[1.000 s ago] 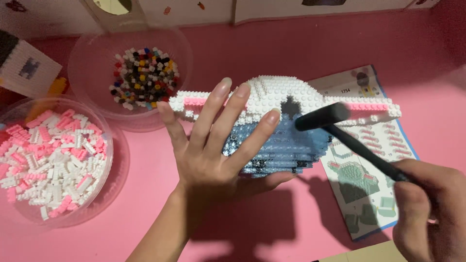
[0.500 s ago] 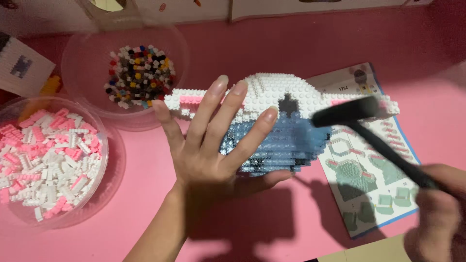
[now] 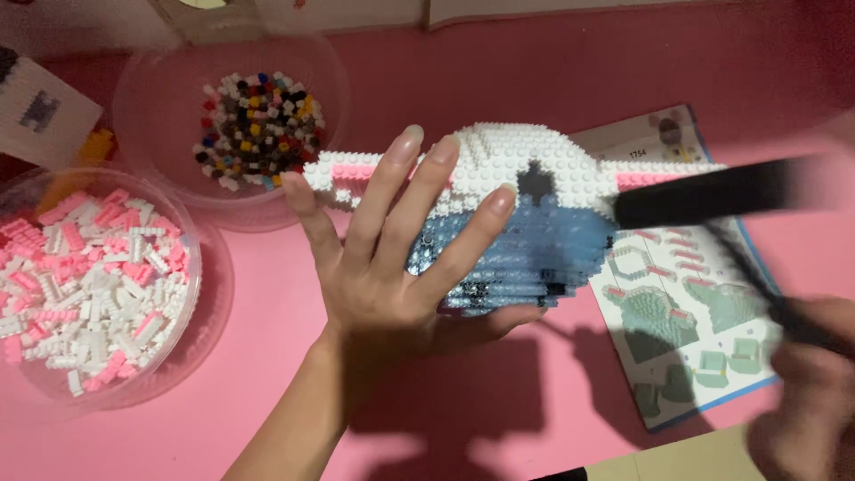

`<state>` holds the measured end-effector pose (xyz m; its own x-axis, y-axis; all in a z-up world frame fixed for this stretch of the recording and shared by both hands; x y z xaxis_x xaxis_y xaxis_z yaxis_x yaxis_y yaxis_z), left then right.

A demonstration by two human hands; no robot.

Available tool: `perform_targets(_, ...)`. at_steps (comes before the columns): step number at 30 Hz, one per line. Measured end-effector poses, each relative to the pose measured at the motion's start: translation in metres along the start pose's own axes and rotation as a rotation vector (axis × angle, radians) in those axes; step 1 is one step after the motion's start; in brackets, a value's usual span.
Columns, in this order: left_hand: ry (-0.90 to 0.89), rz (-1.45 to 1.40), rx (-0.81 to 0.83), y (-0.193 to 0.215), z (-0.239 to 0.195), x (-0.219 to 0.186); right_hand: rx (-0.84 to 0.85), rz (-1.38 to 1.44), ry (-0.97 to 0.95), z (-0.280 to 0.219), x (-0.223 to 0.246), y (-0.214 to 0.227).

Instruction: Assembling a 3D block figure using hands and a small hammer

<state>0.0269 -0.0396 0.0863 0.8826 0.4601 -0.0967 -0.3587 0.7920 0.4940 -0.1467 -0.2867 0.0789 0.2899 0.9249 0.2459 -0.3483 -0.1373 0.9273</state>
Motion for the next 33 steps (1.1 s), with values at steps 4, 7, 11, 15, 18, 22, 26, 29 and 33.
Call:
perform_targets(4, 0.006, -0.015, 0.000, -0.003, 0.002, 0.000, -0.054, 0.026, -0.063, 0.000, 0.005, 0.004)
perform_targets(7, 0.007, -0.013, 0.015, -0.001, 0.001, 0.001, -0.055, 0.079, -0.112, 0.005, 0.019, 0.002)
perform_targets(11, -0.020, 0.028, -0.007, -0.003, -0.001, 0.001, 0.045, -0.188, -0.187, -0.015, -0.057, -0.014)
perform_targets(15, -0.043, 0.053, -0.037, -0.007, -0.003, 0.002, 0.005, 0.237, -0.207, 0.009, -0.006, -0.002)
perform_targets(18, -0.094, 0.167, -0.055, -0.009, -0.007, 0.001, 0.168, -0.213, -0.303, -0.012, -0.061, -0.024)
perform_targets(22, -0.092, 0.186, -0.034, -0.010, -0.006, 0.000, -0.117, 0.081, -0.141, -0.016, -0.024, -0.006)
perform_targets(26, -0.076, 0.182, -0.040, -0.012, -0.007, 0.002, -0.185, 0.136, -0.197, -0.025, -0.038, -0.015)
perform_targets(29, -0.089, 0.172, -0.016, -0.012, -0.009, 0.003, 0.196, -0.259, -0.310, -0.029, -0.129, -0.036)
perform_targets(33, -0.065, 0.078, -0.036, -0.021, -0.030, 0.018, 0.058, -0.210, -0.248, -0.025, -0.100, -0.038)
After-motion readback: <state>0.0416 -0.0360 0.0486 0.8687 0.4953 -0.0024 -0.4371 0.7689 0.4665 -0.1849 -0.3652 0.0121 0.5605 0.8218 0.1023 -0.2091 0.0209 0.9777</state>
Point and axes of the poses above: each hand's wrist, its own z-axis towards the middle knuckle, its own y-axis out of the back of the hand, x = y × z, the point moved 10 cm from there along z, towards the middle knuckle, and after that the axes turned 6 degrees about -z, right-handed, at the moved point
